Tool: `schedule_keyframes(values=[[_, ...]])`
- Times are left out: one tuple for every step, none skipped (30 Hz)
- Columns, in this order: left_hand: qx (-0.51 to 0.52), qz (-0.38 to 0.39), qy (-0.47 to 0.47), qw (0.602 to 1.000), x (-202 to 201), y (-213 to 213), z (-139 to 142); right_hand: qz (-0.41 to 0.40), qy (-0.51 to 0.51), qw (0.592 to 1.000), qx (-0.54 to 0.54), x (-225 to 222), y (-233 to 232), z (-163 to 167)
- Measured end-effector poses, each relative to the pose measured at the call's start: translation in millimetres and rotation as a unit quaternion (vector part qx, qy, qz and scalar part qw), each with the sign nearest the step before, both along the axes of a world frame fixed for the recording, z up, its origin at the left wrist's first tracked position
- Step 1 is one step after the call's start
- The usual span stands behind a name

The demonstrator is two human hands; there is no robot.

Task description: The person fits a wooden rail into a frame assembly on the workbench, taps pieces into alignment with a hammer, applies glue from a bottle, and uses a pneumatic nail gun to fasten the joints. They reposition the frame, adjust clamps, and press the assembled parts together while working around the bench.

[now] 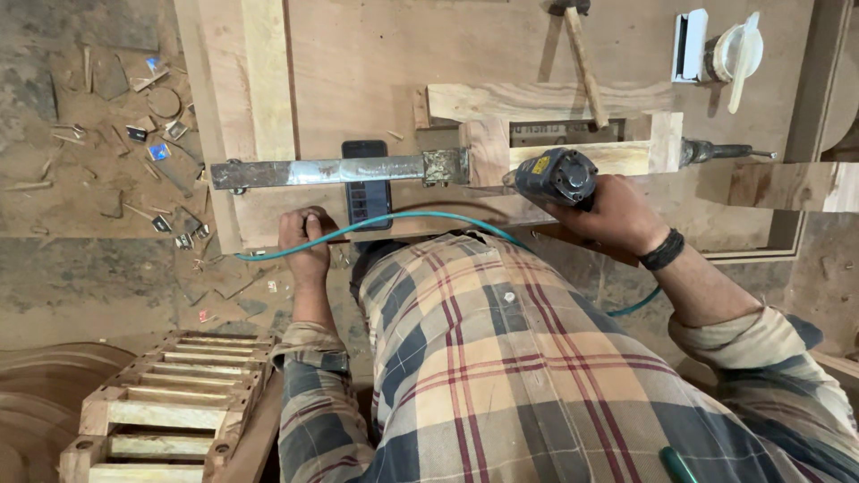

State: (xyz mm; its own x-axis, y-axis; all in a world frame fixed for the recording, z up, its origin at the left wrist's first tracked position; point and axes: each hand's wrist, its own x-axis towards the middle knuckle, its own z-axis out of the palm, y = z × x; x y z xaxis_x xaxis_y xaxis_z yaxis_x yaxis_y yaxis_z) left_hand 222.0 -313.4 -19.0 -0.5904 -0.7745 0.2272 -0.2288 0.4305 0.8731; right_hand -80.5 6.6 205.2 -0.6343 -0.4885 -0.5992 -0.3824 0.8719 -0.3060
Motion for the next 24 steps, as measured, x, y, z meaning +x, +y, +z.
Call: schedule_keyframes(values=[[0.001, -0.001, 0.005, 1.0, -0.5, -0.1, 0.2, 0.004, 0.002, 1.0, -0.001, 0.1, -1.2, 1.3], [0.0, -0.002, 0.006, 1.0, -0.4, -0.1, 0.4, 0.008, 0.004, 1.0, -0.003, 0.9, -2.2, 2.6], [-0.003, -0.003, 0.007, 1.0, -0.2, 0.0, 0.7, 0.011, 0.007, 1.0, 0.0, 1.1, -3.2, 4.0], [-0.004, -0.004, 0.009, 1.0, -0.4, 0.1, 0.5, 0.015, 0.01, 1.0, 0.003, 1.9, -3.6, 5.6], [-0.001, -0.004, 0.012, 1.0, -0.4, 0.4, 0.3, 0.019, 0.014, 1.0, 0.006, 2.2, -3.9, 7.3], [0.004, -0.003, 0.014, 1.0, 0.0, 0.7, 0.1, 0.019, 0.017, 1.0, 0.009, 2.6, -4.3, 8.7], [0.008, -0.003, 0.015, 1.0, 0.2, 1.1, -0.2, 0.018, 0.019, 1.0, 0.012, 3.0, -4.6, 9.8], [0.011, 0.001, 0.011, 1.0, 0.6, 1.6, -0.7, 0.018, 0.021, 0.999, 0.015, 2.7, -4.8, 10.9], [0.014, 0.006, 0.006, 1.0, 0.7, 2.0, -1.3, 0.022, 0.026, 0.999, 0.012, 2.8, -5.0, 11.3], [0.016, 0.01, 0.001, 1.0, 1.0, 2.1, -1.8, 0.025, 0.03, 0.999, 0.009, 2.3, -5.4, 11.3], [0.019, 0.012, 0.0, 1.0, 1.0, 2.1, -2.4, 0.028, 0.035, 0.999, 0.005, 1.8, -5.5, 11.1], [0.022, 0.013, -0.002, 1.0, 0.9, 2.0, -2.9, 0.032, 0.039, 0.999, 0.002, 1.6, -5.9, 10.1], [0.025, 0.012, -0.003, 1.0, 0.9, 1.7, -3.5, 0.034, 0.043, 0.998, -0.001, 0.9, -5.9, 9.2], [0.02, 0.008, -0.004, 1.0, 0.7, 1.3, -4.0, 0.036, 0.048, 0.998, -0.004, 0.9, -5.7, 8.1], [0.014, 0.005, -0.004, 1.0, 0.6, 0.8, -4.4, 0.033, 0.05, 0.998, -0.013, 0.5, -5.4, 7.2], [0.009, 0.004, -0.004, 1.0, 0.6, 0.5, -4.8, 0.03, 0.053, 0.998, -0.022, 0.3, -4.7, 6.8], [0.01, 0.004, -0.004, 1.0, 0.2, 0.3, -5.1, 0.03, 0.055, 0.998, -0.03, 0.0, -4.4, 6.3], [0.012, 0.004, -0.005, 1.0, 0.6, 0.1, -5.1, 0.036, 0.052, 0.997, -0.054, -0.7, -3.8, 6.6], [0.014, 0.002, -0.007, 1.0, 1.0, 0.2, -5.0, 0.039, 0.047, 0.995, -0.078, -1.2, -3.6, 7.0], [0.017, 0.003, -0.005, 1.0, 0.6, 0.2, -5.0, 0.041, 0.044, 0.993, -0.103, -2.0, -3.9, 7.4], [0.019, 0.005, -0.004, 1.0, 0.4, 0.5, -4.7, 0.044, 0.052, 0.994, -0.087, -3.0, -4.7, 7.7], [0.023, 0.004, -0.002, 1.0, 0.1, 0.8, -4.2, 0.045, 0.059, 0.995, -0.072, -3.9, -6.3, 7.8], [0.021, 0.003, -0.003, 1.0, -0.4, 0.9, -3.6, 0.043, 0.067, 0.995, -0.057, -4.8, -7.9, 7.7], [0.019, 0.003, -0.003, 1.0, -0.7, 1.0, -2.6, 0.024, 0.061, 0.997, -0.03, -5.3, -9.6, 7.1]])
